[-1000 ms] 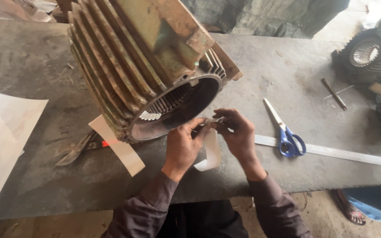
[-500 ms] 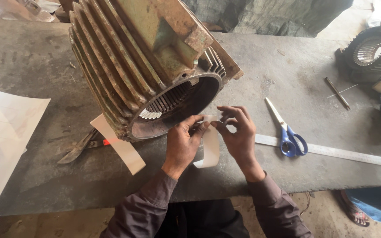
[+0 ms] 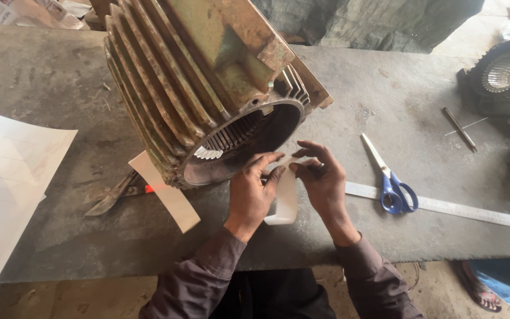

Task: The person folds and inserts white paper strips into the slots of a motor stator. They use a ruler to measure and align the paper, then press the strips into place with their fingers.

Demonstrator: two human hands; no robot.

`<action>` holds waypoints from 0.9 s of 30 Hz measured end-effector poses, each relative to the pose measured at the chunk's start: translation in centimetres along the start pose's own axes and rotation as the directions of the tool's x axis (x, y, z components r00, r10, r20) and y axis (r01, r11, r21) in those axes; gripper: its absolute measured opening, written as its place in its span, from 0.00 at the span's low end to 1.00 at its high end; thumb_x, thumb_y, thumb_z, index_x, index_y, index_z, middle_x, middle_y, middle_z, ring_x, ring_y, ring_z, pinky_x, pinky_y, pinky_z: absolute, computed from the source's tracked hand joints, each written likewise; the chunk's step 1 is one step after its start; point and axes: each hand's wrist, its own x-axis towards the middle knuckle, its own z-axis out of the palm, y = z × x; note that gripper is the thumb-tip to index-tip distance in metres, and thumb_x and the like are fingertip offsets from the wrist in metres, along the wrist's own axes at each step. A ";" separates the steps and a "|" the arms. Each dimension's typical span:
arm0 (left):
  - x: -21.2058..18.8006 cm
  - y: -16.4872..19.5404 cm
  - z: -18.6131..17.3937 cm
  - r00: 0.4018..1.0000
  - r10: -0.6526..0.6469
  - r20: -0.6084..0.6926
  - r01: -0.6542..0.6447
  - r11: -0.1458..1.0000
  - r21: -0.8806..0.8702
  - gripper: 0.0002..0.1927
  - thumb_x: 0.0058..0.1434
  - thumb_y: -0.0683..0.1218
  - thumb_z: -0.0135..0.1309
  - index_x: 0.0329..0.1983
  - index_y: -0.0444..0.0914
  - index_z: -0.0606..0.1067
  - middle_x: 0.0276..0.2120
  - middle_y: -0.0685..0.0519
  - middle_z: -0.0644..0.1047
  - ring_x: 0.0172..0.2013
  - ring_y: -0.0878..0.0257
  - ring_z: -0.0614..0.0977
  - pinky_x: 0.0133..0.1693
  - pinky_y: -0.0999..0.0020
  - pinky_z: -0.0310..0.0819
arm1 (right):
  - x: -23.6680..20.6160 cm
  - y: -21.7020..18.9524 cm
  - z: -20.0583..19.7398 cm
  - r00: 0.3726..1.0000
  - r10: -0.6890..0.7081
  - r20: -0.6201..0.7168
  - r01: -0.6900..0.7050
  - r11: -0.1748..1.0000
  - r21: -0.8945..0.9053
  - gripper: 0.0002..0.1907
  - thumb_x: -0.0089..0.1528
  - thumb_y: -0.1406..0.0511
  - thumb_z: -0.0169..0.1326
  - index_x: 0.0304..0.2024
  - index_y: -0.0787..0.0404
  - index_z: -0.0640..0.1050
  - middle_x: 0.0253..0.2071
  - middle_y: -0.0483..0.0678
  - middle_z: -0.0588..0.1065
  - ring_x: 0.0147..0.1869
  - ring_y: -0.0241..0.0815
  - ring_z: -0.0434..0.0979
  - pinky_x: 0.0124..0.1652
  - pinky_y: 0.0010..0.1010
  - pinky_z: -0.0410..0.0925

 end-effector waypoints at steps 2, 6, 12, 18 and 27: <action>-0.1 0.0 -0.1 1.000 0.018 -0.011 -0.018 1.000 0.001 0.15 0.63 0.44 0.60 0.53 0.39 0.80 0.49 0.50 0.82 0.37 0.61 0.87 0.36 0.71 0.83 | -0.2 0.3 0.2 1.000 -0.014 -0.009 0.014 1.000 -0.020 0.25 0.59 0.78 0.62 0.59 0.64 0.75 0.47 0.46 0.77 0.43 0.31 0.79 0.41 0.21 0.75; -0.4 0.0 -0.4 0.999 0.038 -0.007 -0.038 0.999 0.023 0.16 0.63 0.43 0.61 0.54 0.40 0.80 0.50 0.51 0.81 0.38 0.61 0.87 0.37 0.70 0.83 | -0.5 0.6 0.6 0.998 -0.061 -0.034 0.059 0.997 -0.047 0.26 0.59 0.78 0.62 0.59 0.64 0.75 0.46 0.46 0.75 0.44 0.30 0.80 0.42 0.21 0.76; -0.6 -0.2 -0.7 1.000 0.017 0.001 -0.017 0.999 0.046 0.15 0.63 0.44 0.61 0.54 0.42 0.80 0.50 0.52 0.81 0.36 0.62 0.86 0.37 0.69 0.82 | -0.6 0.5 1.2 0.998 -0.060 -0.036 0.059 0.998 -0.020 0.26 0.59 0.79 0.62 0.59 0.64 0.73 0.47 0.45 0.75 0.44 0.31 0.81 0.42 0.21 0.77; -0.7 -0.8 -1.0 0.998 0.060 -0.009 -0.059 0.997 0.047 0.15 0.64 0.44 0.60 0.54 0.42 0.80 0.49 0.52 0.80 0.38 0.62 0.86 0.38 0.69 0.83 | -0.8 0.5 1.6 0.996 -0.077 -0.047 0.073 0.994 -0.081 0.31 0.58 0.78 0.62 0.63 0.63 0.69 0.49 0.46 0.74 0.43 0.33 0.81 0.41 0.22 0.78; -0.8 -1.2 -1.1 0.998 0.067 0.001 -0.067 0.996 0.058 0.15 0.64 0.44 0.60 0.55 0.41 0.80 0.49 0.53 0.80 0.37 0.62 0.86 0.38 0.69 0.83 | -0.8 0.7 2.0 0.995 -0.093 -0.037 0.088 0.989 -0.119 0.31 0.59 0.78 0.61 0.64 0.64 0.69 0.48 0.47 0.74 0.47 0.36 0.84 0.44 0.25 0.77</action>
